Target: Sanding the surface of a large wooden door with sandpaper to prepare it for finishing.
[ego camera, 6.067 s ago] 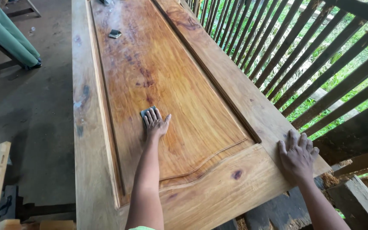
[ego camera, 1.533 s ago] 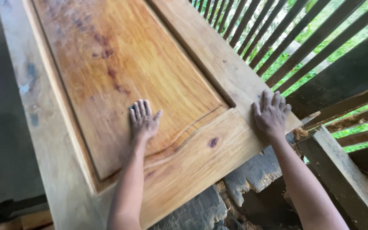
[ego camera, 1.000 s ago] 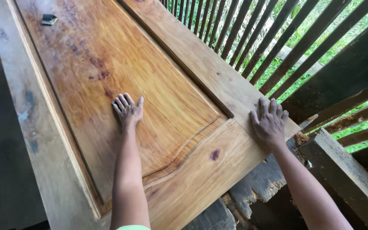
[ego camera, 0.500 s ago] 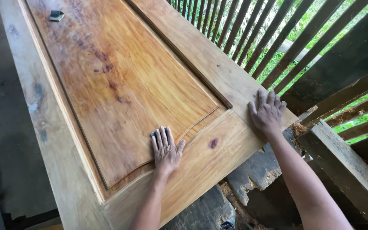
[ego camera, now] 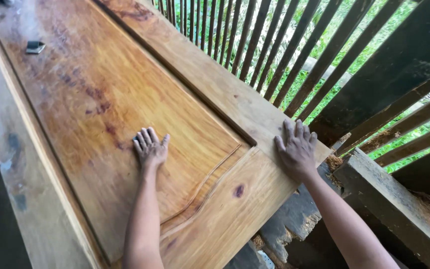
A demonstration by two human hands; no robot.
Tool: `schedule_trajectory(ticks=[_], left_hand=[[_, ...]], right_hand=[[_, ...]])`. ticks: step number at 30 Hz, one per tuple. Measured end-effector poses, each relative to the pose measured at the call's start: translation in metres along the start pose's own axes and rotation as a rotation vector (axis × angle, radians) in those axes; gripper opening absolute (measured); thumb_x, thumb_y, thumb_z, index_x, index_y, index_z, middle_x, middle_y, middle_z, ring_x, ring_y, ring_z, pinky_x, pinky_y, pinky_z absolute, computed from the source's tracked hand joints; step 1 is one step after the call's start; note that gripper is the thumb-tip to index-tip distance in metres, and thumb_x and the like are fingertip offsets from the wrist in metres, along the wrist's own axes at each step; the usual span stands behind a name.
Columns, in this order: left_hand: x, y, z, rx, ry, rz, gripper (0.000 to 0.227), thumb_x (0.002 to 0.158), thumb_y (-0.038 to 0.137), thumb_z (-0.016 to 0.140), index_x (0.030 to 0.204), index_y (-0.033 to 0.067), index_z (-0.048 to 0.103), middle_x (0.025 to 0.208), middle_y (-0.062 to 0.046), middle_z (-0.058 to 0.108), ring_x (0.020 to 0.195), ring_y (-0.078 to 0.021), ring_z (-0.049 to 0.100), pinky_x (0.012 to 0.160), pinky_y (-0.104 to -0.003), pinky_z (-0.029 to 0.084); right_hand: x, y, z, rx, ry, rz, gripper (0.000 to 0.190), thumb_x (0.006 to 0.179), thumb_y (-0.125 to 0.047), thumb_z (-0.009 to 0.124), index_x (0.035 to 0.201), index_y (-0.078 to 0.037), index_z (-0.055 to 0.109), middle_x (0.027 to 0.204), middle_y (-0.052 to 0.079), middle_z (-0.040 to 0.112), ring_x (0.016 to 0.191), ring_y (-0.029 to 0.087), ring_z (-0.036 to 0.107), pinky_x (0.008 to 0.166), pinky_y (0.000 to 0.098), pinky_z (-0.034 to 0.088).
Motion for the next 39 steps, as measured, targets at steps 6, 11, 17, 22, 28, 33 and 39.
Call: schedule_trajectory(ticks=[6,11,17,22,28,33,39], left_hand=[[0.049,-0.011,-0.009,-0.067,0.017,-0.064,0.096,0.104,0.077,0.010,0.166,0.0046,0.004,0.172,-0.023,-0.003,0.159,-0.0403,-0.008,0.128,-0.057,-0.012],[0.003,0.014,-0.008,-0.080,0.046,-0.025,0.094,0.104,0.075,0.011,0.166,0.0037,0.007,0.172,-0.024,0.001,0.160,-0.0403,-0.005,0.129,-0.057,-0.009],[-0.134,0.073,0.002,0.029,0.026,0.070,0.088,0.106,0.068,0.014,0.165,0.0022,0.015,0.171,-0.025,0.012,0.160,-0.0398,0.006,0.130,-0.054,-0.002],[-0.180,0.075,0.075,0.090,0.369,0.309,0.097,0.099,0.071,0.028,0.159,-0.0060,0.024,0.164,-0.029,0.027,0.154,-0.0409,0.023,0.125,-0.056,0.009],[-0.163,0.064,0.073,0.108,0.285,0.349,0.098,0.099,0.072,0.026,0.161,-0.0035,0.017,0.167,-0.028,0.019,0.155,-0.0402,0.017,0.125,-0.056,0.005],[-0.085,0.046,0.054,0.124,0.120,0.202,0.096,0.098,0.075,0.010,0.164,0.0047,0.008,0.171,-0.020,0.009,0.158,-0.0363,0.008,0.126,-0.053,0.000],[0.017,0.019,0.043,0.062,0.203,0.142,0.100,0.096,0.077,0.016,0.164,0.0037,0.014,0.170,-0.022,0.016,0.157,-0.0403,0.013,0.124,-0.058,0.007]], right_hand=[[0.013,0.012,0.020,-0.015,-0.001,0.005,0.065,0.101,-0.062,0.035,0.158,-0.031,0.034,0.164,0.014,0.033,0.149,0.032,0.032,0.121,0.0519,0.018],[0.010,0.004,0.004,-0.009,0.010,0.019,0.062,0.102,-0.058,0.039,0.157,-0.029,0.035,0.162,0.016,0.037,0.149,0.034,0.035,0.121,0.0544,0.022],[0.013,0.009,0.013,0.018,-0.025,0.035,0.064,0.101,-0.062,0.037,0.156,-0.029,0.036,0.164,0.015,0.033,0.151,0.034,0.032,0.122,0.0545,0.020],[0.029,0.022,0.041,0.107,0.015,-0.020,0.074,0.099,-0.059,0.029,0.161,-0.020,0.029,0.167,0.022,0.019,0.151,0.042,0.020,0.119,0.0596,0.010],[0.031,0.025,0.049,0.111,-0.016,-0.003,0.076,0.098,-0.064,0.025,0.161,-0.022,0.026,0.169,0.019,0.014,0.154,0.041,0.011,0.122,0.0607,0.004],[0.019,0.014,0.022,0.152,-0.070,-0.011,0.074,0.100,-0.058,0.025,0.161,-0.016,0.023,0.169,0.021,0.008,0.156,0.040,0.003,0.123,0.0581,-0.005],[0.012,0.009,0.007,0.191,-0.055,-0.018,0.072,0.100,-0.054,0.029,0.160,-0.013,0.026,0.167,0.024,0.012,0.155,0.043,0.007,0.123,0.0592,-0.004]])
Point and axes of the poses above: each hand's wrist, its own x-axis towards the middle knuckle, its own z-axis out of the palm, y = z × x, the point moved 1 cm from there along x, towards the middle knuckle
